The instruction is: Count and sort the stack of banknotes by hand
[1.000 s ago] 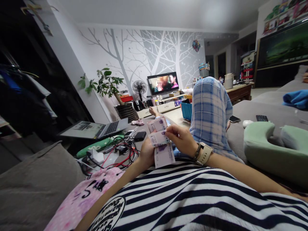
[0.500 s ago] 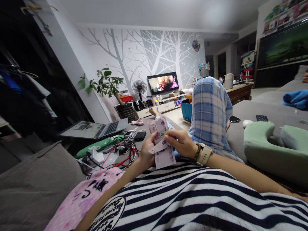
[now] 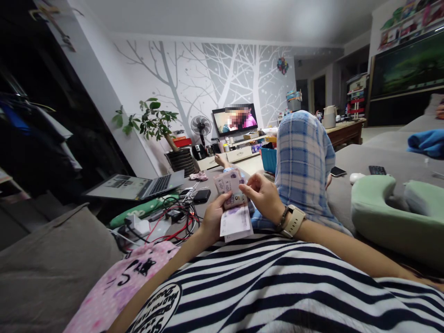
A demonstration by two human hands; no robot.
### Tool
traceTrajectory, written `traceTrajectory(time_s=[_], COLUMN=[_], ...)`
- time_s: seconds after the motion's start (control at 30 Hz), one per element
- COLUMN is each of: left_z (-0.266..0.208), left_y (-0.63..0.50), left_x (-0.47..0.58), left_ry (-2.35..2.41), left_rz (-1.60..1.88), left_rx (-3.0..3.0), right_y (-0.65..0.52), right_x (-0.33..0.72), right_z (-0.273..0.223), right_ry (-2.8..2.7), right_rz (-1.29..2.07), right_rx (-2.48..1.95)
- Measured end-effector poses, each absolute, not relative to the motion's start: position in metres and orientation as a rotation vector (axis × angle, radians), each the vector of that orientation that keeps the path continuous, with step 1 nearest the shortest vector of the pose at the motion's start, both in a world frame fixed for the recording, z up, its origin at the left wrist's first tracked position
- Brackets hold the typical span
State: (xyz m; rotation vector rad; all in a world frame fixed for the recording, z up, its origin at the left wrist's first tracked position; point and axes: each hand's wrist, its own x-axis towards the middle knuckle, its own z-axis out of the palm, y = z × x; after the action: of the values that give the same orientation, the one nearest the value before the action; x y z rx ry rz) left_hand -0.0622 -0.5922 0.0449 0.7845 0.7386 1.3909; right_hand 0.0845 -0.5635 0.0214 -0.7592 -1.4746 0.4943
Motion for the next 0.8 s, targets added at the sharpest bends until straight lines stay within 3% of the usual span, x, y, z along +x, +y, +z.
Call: traceTrajectory(time_s=[0.8], left_z=[0.047], left_y=[-0.589], left_x=[-0.064], left_ry=[0.716], left_rz=[1.333], left_rx=[0.768], right_y=[-0.573], right_x=[0.087], right_z=[0.023], right_ry=[-1.613], right_rz=[0.469], right_rx=[-0.577])
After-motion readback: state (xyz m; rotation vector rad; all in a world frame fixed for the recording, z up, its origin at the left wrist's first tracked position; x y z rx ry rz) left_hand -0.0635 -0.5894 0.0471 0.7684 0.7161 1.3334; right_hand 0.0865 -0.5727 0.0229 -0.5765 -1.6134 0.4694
